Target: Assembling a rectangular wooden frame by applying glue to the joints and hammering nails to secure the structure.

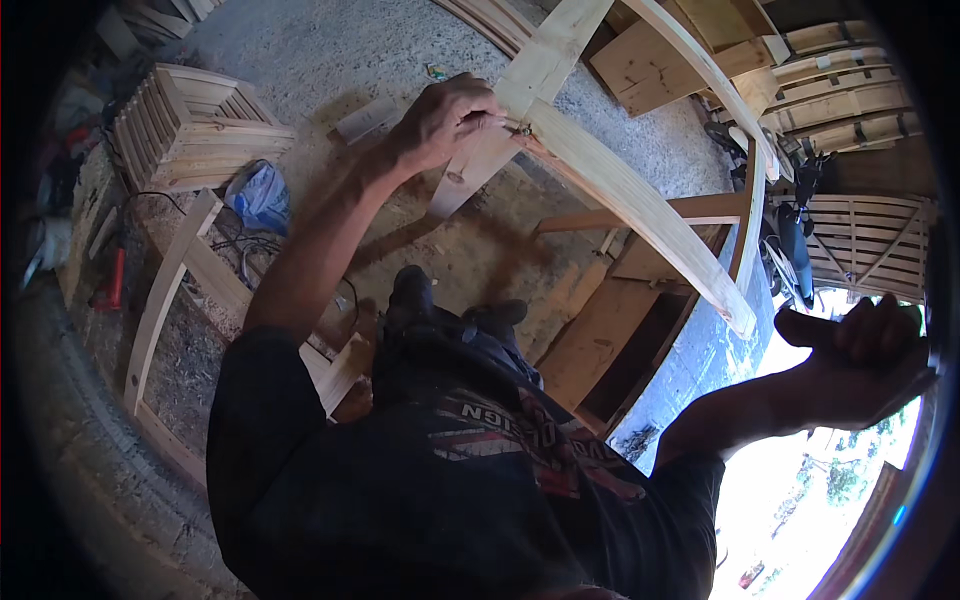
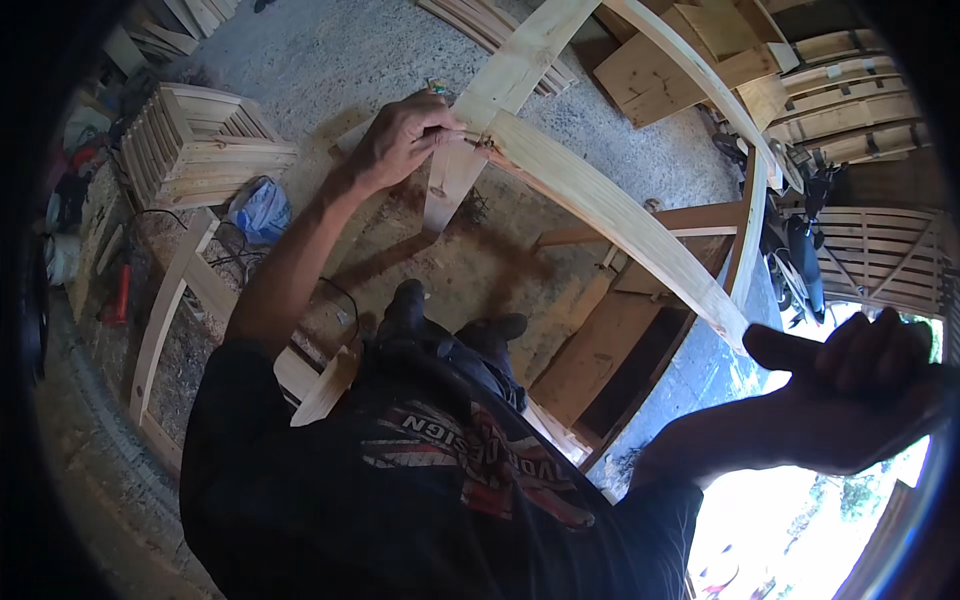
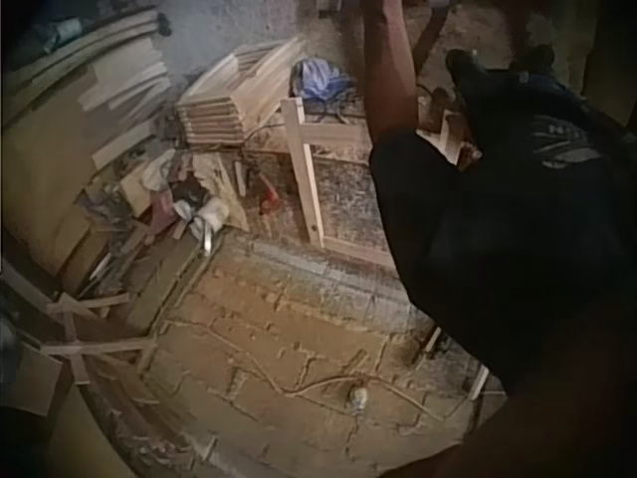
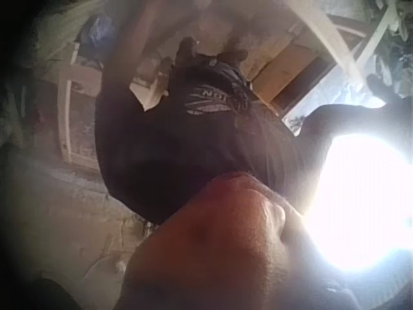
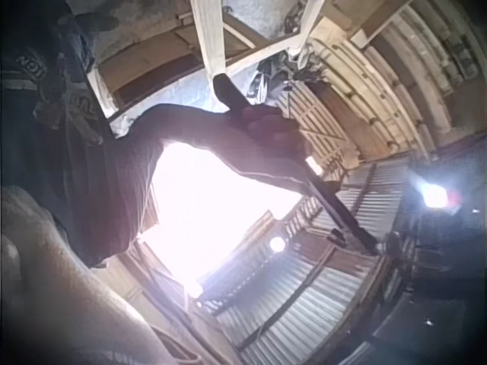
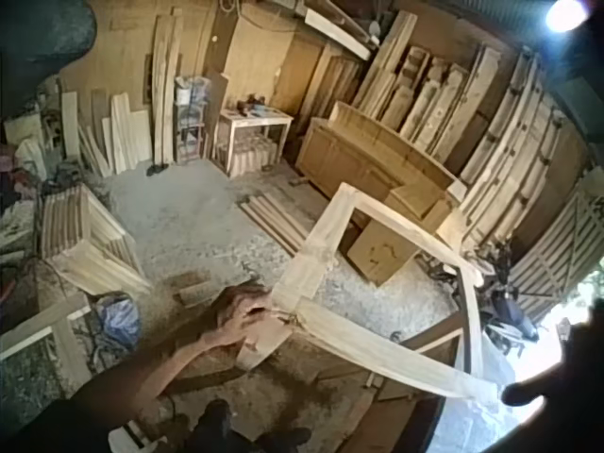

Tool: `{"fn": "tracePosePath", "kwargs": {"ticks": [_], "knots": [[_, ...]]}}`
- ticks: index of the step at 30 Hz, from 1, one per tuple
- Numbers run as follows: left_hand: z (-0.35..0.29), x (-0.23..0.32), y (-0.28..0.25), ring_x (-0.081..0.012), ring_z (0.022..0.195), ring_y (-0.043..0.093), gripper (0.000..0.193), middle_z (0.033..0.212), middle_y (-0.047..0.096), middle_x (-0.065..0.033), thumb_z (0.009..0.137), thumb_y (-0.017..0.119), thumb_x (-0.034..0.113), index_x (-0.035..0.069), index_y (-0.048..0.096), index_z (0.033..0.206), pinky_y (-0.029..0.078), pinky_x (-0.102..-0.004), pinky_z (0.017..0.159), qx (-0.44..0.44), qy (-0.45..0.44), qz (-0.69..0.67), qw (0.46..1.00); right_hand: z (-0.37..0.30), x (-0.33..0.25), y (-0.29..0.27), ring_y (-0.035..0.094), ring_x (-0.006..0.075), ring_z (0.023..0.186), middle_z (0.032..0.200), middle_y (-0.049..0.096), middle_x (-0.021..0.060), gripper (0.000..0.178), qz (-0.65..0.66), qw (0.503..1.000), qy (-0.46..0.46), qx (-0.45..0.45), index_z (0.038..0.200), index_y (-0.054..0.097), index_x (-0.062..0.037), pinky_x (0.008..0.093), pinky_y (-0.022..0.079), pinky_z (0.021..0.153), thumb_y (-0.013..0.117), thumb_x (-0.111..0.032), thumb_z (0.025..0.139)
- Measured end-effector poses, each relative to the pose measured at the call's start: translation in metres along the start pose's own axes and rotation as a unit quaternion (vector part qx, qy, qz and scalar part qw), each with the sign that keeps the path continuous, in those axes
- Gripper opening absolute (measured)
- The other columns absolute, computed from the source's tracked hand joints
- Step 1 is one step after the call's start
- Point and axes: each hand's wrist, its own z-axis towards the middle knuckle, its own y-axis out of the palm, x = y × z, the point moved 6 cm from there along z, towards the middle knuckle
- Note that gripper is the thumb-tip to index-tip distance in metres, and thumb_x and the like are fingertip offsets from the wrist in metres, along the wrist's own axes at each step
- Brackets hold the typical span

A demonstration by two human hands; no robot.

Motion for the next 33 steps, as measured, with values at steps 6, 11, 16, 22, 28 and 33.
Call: {"fn": "tracePosePath", "kwargs": {"ticks": [6,11,16,22,28,33], "knots": [[-0.014,-0.001,-0.009,-0.0122,0.074,0.061,0.02,0.08,0.064,-0.0069,0.099,0.061,0.017,0.001,0.068,0.11,0.051,-0.0288,0.068,0.174,-0.106,-0.037,0.978,-0.047,0.022,0.028,0.046,0.0126,0.041,0.071,0.055,0.0125,0.038,0.124,0.957,0.107,-0.238,0.123,0.044,0.0053,0.0232,0.036,0.034,0.048,-0.024,0.1],[-0.04,-0.001,-0.012,-0.0218,0.077,0.065,0.017,0.081,0.066,-0.0083,0.099,0.056,0.012,0.006,0.065,0.112,0.051,-0.039,0.075,0.242,-0.264,-0.091,0.929,-0.112,0.054,0.042,0.047,0.0069,0.045,0.068,0.057,0.0082,0.038,0.134,0.897,0.149,-0.395,0.131,0.041,0.0048,0.02,0.032,0.038,0.051,-0.011,0.098],[-0.016,0.026,0.004,-0.0224,0.109,0.062,0.038,0.104,0.069,-0.0047,0.081,0.077,0.014,0.014,0.066,0.118,0.038,-0.0462,0.107,0.162,0.017,0.144,0.976,-0.159,0.093,0.034,0.047,0.0041,0.049,0.07,0.056,0.0033,0.036,0.099,0.865,0.214,-0.443,0.133,0.042,0.0027,0.0194,0.032,0.042,0.051,-0.006,0.099],[0.0,0.021,0.018,-0.022,0.117,0.062,0.039,0.115,0.069,-0.0044,0.072,0.083,0.012,0.01,0.069,0.108,0.039,-0.0468,0.114,0.054,0.092,0.105,0.989,-0.173,0.088,0.039,0.049,0.003,0.057,0.079,0.059,0.0034,0.04,0.086,0.838,0.236,-0.485,0.134,0.042,0.004,0.0182,0.036,0.05,0.052,-0.008,0.096],[0.001,0.017,0.02,-0.0231,0.099,0.068,0.028,0.101,0.07,-0.0062,0.076,0.08,0.018,0.009,0.07,0.1,0.054,-0.0357,0.097,0.07,0.097,0.119,0.986,-0.185,0.097,0.036,0.051,0.0052,0.067,0.083,0.061,0.0041,0.045,0.068,0.823,0.252,-0.505,0.135,0.044,0.0027,0.0204,0.04,0.06,0.055,-0.007,0.092],[0.0,0.011,0.02,-0.0235,0.111,0.065,0.04,0.116,0.069,-0.0079,0.072,0.083,0.015,0.008,0.069,0.109,0.048,-0.0395,0.108,0.025,0.033,0.088,0.995,-0.203,0.107,0.039,0.05,0.0065,0.064,0.077,0.058,0.0034,0.037,-0.027,0.818,0.183,-0.544,0.13,0.057,-0.0008,0.0245,0.041,0.059,0.06,-0.007,0.093]]}}
